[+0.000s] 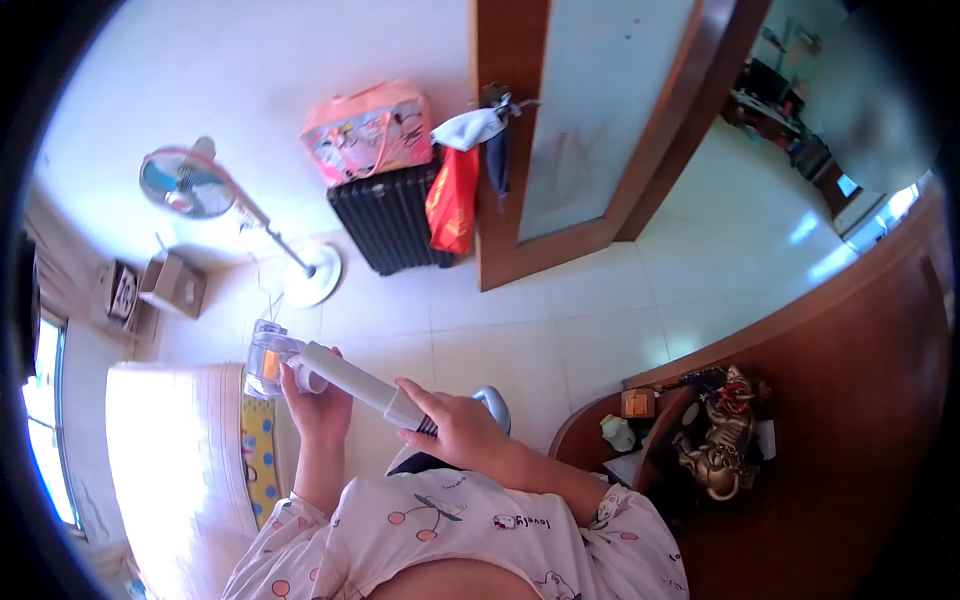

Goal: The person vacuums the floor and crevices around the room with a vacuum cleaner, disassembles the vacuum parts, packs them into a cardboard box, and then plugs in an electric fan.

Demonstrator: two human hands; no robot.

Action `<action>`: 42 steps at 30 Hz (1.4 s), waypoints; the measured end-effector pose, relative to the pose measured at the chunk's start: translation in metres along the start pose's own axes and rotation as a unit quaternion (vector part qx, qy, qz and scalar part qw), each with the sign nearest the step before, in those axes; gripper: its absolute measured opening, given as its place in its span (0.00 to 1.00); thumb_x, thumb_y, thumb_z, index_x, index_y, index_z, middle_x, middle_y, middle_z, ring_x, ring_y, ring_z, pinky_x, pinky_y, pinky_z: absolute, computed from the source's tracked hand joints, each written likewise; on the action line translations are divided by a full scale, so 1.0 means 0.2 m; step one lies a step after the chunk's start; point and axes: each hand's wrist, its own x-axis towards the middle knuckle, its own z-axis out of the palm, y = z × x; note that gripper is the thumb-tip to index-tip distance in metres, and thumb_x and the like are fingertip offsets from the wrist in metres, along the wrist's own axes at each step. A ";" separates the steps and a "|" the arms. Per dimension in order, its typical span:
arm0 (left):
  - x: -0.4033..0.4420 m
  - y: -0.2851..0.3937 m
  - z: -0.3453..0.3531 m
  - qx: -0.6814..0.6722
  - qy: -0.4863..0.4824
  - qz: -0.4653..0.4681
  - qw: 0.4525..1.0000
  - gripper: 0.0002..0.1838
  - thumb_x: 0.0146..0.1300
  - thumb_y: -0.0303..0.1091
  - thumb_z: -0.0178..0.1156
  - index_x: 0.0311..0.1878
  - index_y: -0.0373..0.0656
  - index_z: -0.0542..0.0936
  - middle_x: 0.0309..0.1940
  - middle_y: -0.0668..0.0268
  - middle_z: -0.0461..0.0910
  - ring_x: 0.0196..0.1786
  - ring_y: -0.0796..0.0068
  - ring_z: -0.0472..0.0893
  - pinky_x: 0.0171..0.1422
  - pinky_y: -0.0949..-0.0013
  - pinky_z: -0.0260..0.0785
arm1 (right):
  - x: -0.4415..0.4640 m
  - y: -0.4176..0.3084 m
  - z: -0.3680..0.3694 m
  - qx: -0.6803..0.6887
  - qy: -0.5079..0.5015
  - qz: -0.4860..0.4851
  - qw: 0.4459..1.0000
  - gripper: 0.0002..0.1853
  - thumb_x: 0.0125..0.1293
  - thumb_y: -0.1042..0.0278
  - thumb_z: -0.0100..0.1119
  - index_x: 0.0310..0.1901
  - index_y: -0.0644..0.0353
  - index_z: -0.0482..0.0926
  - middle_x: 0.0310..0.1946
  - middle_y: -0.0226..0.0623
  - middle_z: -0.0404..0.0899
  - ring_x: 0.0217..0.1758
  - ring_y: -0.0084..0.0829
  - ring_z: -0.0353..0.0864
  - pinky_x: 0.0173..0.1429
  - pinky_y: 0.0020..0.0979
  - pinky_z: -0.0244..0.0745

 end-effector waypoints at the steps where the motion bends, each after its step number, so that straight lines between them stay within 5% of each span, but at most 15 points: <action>1: 0.00 0.06 -0.05 -0.013 0.006 0.026 1.000 0.19 0.57 0.49 0.55 0.43 0.44 0.70 0.38 0.65 0.74 0.46 0.66 0.73 0.56 0.62 0.64 | 0.03 0.00 0.03 -0.001 -0.012 -0.014 1.000 0.34 0.52 0.60 0.62 0.59 0.58 0.61 0.34 0.45 0.77 0.31 0.42 0.77 0.35 0.35 0.72; 7: -0.01 0.36 -0.19 -0.050 0.003 0.090 0.995 0.17 0.55 0.47 0.58 0.38 0.43 0.72 0.35 0.64 0.73 0.43 0.67 0.72 0.50 0.65 0.66 | 0.16 -0.09 0.25 -0.042 -0.097 -0.060 0.993 0.34 0.52 0.57 0.61 0.59 0.57 0.61 0.29 0.42 0.77 0.27 0.39 0.77 0.30 0.32 0.71; 17: 0.10 0.75 -0.46 0.135 0.006 0.167 0.977 0.14 0.57 0.43 0.55 0.38 0.42 0.70 0.35 0.59 0.75 0.41 0.64 0.74 0.50 0.61 0.64 | 0.49 -0.21 0.54 -0.095 -0.135 -0.128 0.978 0.33 0.52 0.56 0.61 0.59 0.56 0.62 0.24 0.39 0.73 0.23 0.39 0.74 0.26 0.34 0.70; 28: 0.21 0.85 -0.45 0.086 0.043 0.176 0.980 0.13 0.56 0.40 0.56 0.37 0.42 0.68 0.29 0.63 0.71 0.36 0.70 0.71 0.48 0.67 0.64 | 0.73 -0.23 0.75 -0.095 -0.180 -0.116 0.972 0.35 0.50 0.54 0.62 0.59 0.58 0.62 0.27 0.41 0.75 0.24 0.37 0.76 0.27 0.33 0.70; 37: 0.38 0.82 -0.34 0.062 0.028 0.292 0.954 0.14 0.56 0.42 0.57 0.39 0.43 0.70 0.33 0.63 0.71 0.38 0.70 0.72 0.48 0.68 0.65 | 1.07 -0.05 0.62 -0.051 -0.236 -0.183 0.953 0.37 0.51 0.55 0.62 0.62 0.53 0.59 0.28 0.39 0.74 0.27 0.35 0.75 0.28 0.32 0.70; 41: 0.49 0.85 -0.09 0.081 0.263 0.418 0.866 0.14 0.56 0.41 0.55 0.36 0.41 0.68 0.30 0.64 0.72 0.34 0.70 0.73 0.38 0.68 0.69 | 1.28 -0.01 0.45 -0.058 -0.306 -0.178 0.933 0.34 0.53 0.56 0.60 0.62 0.53 0.59 0.31 0.41 0.75 0.29 0.38 0.76 0.29 0.34 0.71; 42: 0.47 0.98 -0.15 0.019 0.234 0.484 0.843 0.13 0.54 0.39 0.57 0.35 0.41 0.68 0.29 0.63 0.72 0.33 0.69 0.74 0.39 0.66 0.71 | 1.32 0.06 0.41 -0.048 -0.314 -0.178 0.931 0.34 0.54 0.56 0.59 0.61 0.54 0.58 0.31 0.42 0.75 0.28 0.40 0.76 0.30 0.36 0.72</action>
